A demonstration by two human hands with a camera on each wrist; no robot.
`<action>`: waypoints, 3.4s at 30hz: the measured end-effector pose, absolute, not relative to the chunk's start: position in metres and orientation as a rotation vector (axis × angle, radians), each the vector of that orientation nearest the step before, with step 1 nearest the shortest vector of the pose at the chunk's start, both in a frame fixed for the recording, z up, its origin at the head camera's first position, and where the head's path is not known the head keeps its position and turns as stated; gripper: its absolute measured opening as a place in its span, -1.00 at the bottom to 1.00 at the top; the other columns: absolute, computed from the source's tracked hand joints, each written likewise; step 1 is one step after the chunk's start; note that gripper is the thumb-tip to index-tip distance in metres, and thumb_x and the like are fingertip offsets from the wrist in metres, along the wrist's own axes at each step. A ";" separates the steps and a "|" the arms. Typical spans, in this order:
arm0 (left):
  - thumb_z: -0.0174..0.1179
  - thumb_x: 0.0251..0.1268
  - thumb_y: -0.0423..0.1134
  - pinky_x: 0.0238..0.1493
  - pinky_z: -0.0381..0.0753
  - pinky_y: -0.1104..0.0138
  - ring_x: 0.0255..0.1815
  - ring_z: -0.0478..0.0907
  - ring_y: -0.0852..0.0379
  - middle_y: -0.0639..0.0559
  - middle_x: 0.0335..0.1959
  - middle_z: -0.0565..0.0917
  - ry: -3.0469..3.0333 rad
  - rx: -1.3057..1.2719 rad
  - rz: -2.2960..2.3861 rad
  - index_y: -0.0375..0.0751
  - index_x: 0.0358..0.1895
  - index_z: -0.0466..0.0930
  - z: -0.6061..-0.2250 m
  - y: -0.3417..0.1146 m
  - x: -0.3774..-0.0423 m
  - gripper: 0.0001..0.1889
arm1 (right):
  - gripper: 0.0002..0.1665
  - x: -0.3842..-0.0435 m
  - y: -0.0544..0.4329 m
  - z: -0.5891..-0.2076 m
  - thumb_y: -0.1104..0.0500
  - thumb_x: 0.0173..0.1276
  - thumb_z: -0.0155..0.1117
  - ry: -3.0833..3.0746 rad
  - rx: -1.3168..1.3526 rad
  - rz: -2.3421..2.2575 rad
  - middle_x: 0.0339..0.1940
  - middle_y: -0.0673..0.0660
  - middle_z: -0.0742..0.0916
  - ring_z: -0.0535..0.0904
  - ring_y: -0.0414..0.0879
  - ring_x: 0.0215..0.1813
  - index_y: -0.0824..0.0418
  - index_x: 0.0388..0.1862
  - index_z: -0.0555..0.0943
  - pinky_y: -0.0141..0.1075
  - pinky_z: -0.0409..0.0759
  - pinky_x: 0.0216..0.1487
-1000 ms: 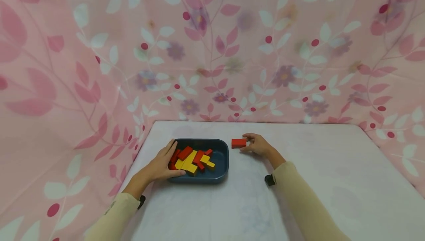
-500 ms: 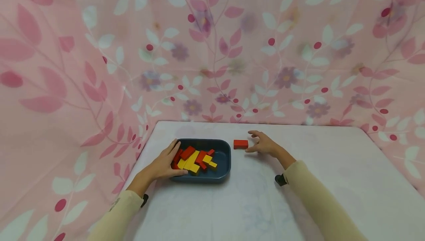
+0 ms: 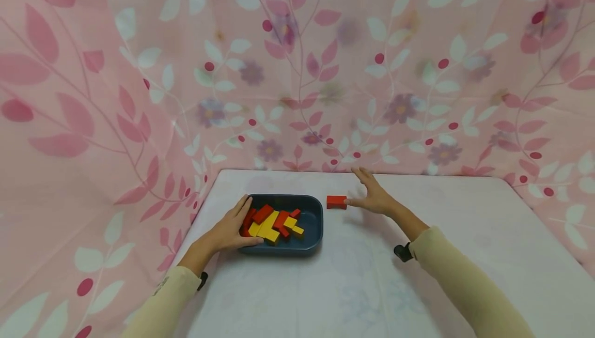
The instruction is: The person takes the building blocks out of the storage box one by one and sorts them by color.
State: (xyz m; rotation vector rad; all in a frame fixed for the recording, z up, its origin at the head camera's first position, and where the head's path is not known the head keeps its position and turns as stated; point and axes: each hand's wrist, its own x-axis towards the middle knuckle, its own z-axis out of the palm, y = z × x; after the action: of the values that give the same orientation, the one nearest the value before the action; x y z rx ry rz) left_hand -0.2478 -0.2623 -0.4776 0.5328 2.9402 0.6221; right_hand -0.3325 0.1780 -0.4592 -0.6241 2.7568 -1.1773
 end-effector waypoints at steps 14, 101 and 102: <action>0.25 -0.05 0.50 0.40 0.24 -0.28 0.58 -0.04 -0.27 -0.13 0.65 -0.14 2.997 0.532 0.615 -0.13 0.62 -0.21 -0.479 -0.264 -0.246 0.29 | 0.15 -0.316 0.148 -0.443 -0.28 0.21 0.36 3.016 -0.847 -0.795 0.67 0.23 -0.10 0.04 0.35 0.58 0.03 0.63 0.03 0.42 0.02 0.44; 0.31 0.03 0.39 0.40 0.25 -0.27 0.55 0.07 -0.31 -0.17 0.64 -0.10 2.995 0.586 0.712 -0.11 0.61 -0.15 -0.486 -0.260 -0.243 0.21 | -0.23 -0.308 -0.044 -0.490 0.01 0.23 0.48 2.599 -1.133 -0.992 0.39 0.04 0.54 0.48 -0.06 0.34 0.08 0.40 0.44 -0.17 0.46 0.39; 0.31 0.02 0.39 0.40 0.26 -0.27 0.55 0.07 -0.31 -0.16 0.64 -0.11 2.997 0.579 0.711 -0.10 0.62 -0.15 -0.486 -0.260 -0.243 0.21 | -0.23 -0.308 -0.045 -0.489 0.02 0.24 0.47 2.604 -1.138 -0.986 0.40 0.04 0.54 0.47 -0.06 0.35 0.08 0.41 0.43 -0.17 0.44 0.41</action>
State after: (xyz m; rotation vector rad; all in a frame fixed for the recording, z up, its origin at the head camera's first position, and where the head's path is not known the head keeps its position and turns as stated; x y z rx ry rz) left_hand -0.2432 -0.2603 -0.4862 0.5794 2.9972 0.7107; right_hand -0.3081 -0.0450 -0.4894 -1.1378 2.6035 -0.9863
